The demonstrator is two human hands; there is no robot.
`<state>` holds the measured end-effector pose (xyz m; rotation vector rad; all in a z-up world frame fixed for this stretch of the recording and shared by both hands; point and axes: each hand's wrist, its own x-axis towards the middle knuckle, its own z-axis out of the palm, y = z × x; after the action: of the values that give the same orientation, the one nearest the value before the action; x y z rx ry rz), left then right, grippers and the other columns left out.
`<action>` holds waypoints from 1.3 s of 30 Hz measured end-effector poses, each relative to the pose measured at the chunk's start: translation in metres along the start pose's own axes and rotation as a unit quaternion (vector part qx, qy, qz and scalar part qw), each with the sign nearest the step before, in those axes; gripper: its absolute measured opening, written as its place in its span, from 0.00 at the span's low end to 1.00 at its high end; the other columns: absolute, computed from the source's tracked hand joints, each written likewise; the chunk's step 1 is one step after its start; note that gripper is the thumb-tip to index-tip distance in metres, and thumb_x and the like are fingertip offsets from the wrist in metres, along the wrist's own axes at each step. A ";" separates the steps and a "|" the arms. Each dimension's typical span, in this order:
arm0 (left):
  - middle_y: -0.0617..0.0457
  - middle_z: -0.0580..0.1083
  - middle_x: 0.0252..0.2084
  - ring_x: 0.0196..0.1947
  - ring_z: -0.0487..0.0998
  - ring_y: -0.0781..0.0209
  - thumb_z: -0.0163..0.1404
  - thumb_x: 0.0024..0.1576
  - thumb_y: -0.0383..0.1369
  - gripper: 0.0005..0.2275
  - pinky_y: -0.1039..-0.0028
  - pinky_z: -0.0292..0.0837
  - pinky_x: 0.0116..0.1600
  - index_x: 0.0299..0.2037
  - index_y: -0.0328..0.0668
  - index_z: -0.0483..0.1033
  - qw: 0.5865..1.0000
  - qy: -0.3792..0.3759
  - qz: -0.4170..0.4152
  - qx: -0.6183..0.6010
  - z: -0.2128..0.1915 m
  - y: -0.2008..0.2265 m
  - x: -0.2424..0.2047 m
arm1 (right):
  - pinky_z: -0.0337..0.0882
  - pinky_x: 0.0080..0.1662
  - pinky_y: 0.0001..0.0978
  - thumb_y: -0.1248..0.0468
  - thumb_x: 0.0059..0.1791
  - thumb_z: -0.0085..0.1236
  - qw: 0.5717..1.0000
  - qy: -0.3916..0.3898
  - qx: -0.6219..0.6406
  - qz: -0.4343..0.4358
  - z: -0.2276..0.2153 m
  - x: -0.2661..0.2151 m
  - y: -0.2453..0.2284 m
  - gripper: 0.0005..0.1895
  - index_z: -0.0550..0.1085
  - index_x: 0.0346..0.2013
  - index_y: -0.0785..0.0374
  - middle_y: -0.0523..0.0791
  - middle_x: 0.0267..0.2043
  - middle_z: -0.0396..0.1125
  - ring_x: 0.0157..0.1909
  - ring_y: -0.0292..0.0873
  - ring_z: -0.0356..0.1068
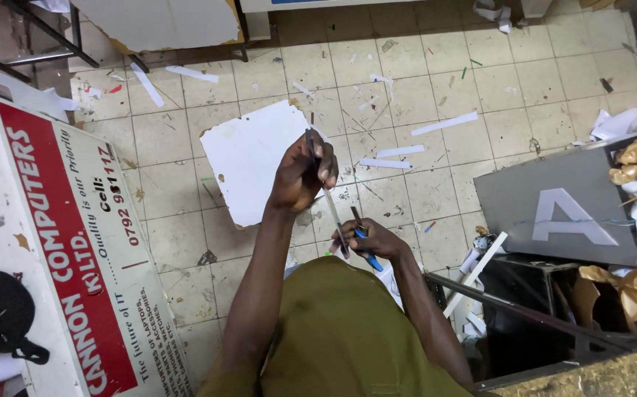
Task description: The person uses a utility knife to cut a blue sign with yellow text into smaller pieces. They trim the edges and separate the letters, placing the cut pieces on a workbench. Finally, they pick up a spray bottle and spray the cut sign pieces.
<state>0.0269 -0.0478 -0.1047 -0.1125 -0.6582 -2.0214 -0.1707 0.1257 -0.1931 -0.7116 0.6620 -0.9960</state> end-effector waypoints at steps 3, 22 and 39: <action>0.40 0.72 0.25 0.27 0.84 0.43 0.49 0.74 0.42 0.15 0.67 0.81 0.32 0.45 0.36 0.68 0.997 -0.013 -0.019 0.070 0.035 0.010 0.001 | 0.70 0.23 0.19 0.60 0.56 0.70 0.992 0.064 -0.087 0.058 -0.004 0.007 -0.006 0.22 0.77 0.59 0.73 0.63 0.53 0.82 0.38 0.48 0.84; 0.44 0.79 0.24 0.22 0.79 0.57 0.48 0.75 0.37 0.13 0.66 0.81 0.36 0.58 0.37 0.82 0.846 -0.073 -0.190 0.493 0.148 0.058 -0.001 | 0.74 0.38 0.31 0.55 0.67 0.44 0.955 0.142 -0.162 -0.204 0.092 -0.006 -0.137 0.16 0.69 0.42 0.62 0.47 0.36 0.65 0.35 0.40 0.71; 0.45 0.79 0.21 0.17 0.76 0.46 0.49 0.74 0.35 0.09 0.61 0.75 0.31 0.49 0.42 0.82 0.777 -0.162 -0.140 0.592 0.157 0.071 -0.005 | 0.62 0.40 0.32 0.58 0.70 0.38 0.916 0.091 -0.307 -0.241 0.091 -0.001 -0.141 0.20 0.69 0.35 0.55 0.38 0.28 0.53 0.32 0.33 0.52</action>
<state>0.0588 0.0061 0.0554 0.4221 -2.1500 -1.4895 -0.1720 0.0957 -0.0281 -1.3949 1.0115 -1.3298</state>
